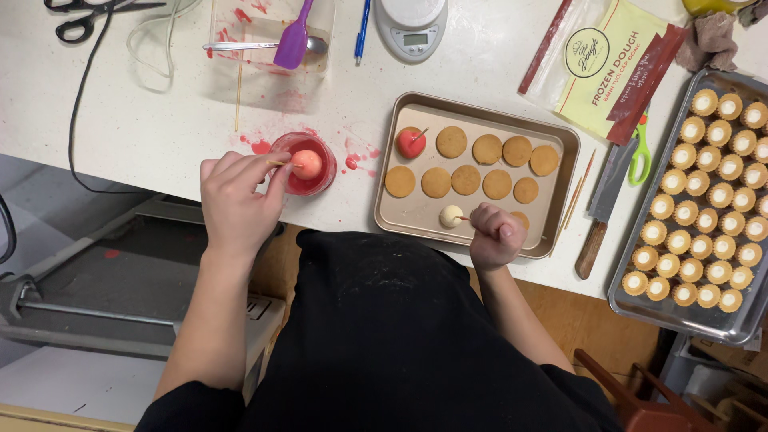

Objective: The person dips small spherical pastries into a red glaze and places them back onto a baking sheet, using a wooden skewer to handle the items and a spatula to stir the glaze.

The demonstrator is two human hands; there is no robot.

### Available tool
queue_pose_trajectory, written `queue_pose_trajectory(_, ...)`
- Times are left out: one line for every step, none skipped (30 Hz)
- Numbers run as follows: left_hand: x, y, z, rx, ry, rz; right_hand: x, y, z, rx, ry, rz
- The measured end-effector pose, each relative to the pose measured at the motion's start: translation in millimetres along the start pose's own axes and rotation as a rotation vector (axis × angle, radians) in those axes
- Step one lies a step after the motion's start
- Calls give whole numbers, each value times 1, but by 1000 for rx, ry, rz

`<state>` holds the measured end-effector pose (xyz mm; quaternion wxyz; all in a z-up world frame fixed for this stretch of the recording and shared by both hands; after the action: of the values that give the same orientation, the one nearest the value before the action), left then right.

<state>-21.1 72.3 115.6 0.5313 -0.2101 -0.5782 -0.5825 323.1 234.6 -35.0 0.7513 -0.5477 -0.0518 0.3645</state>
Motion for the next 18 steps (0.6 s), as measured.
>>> queue_pose_trajectory(0,1,1,-4,2,-2,1,0,-1,6,4,3)
queue_pose_trajectory(0,1,1,-7,4,-3,1,0,-1,13,8,7)
queue_pose_trajectory(0,1,2,-11,6,-4,1,0,-2,20,11,11)
queue_pose_trajectory(0,0,2,-8,5,-4,1,0,-2,18,10,8)
queue_pose_trajectory(0,0,2,-5,4,-3,0,0,-2,16,10,5)
queue_pose_trajectory(0,-1,2,-3,3,-3,-1,0,-2,14,9,2)
queue_pose_trajectory(0,0,2,-3,4,-4,-1,-1,-2,15,7,-5)
queue_pose_trajectory(0,0,1,-3,5,-5,-1,-2,-2,16,5,-12)
queue_pose_trajectory(0,-1,1,-3,8,-5,-2,-2,-1,18,2,-18)
queue_pose_trajectory(0,-1,2,-6,8,-8,-2,-1,0,19,4,-14)
queue_pose_trajectory(0,-1,1,-6,6,-10,-2,-1,0,17,5,-9)
queue_pose_trajectory(-1,-1,1,-6,4,-13,-2,-1,-1,15,7,-4)
queue_pose_trajectory(-1,-1,0,-7,6,-9,-3,-1,-1,14,6,-12)
queue_pose_trajectory(-1,-1,0,-8,8,-6,-3,-1,-1,12,5,-21)
queue_pose_trajectory(-1,-1,0,-10,9,-3,-3,-2,-1,10,5,-31)
queue_pose_trajectory(-2,-1,-1,-5,6,-1,-3,-2,-1,9,3,-35)
queue_pose_trajectory(-2,-2,-1,0,4,2,-4,-2,-1,9,0,-39)
queue_pose_trajectory(-2,-3,-2,6,1,5,-5,-1,0,8,-2,-44)
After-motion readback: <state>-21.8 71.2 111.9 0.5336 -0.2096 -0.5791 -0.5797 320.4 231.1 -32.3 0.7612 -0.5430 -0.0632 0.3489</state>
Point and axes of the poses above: each hand's wrist, its own z-axis towards the middle knuckle, its own x-axis out of the back of the hand, y = z × x, the point moved 10 cm from there along z, towards the middle knuckle, and after that the axes turned 8 degrees about -y, right-handed, at the moved point
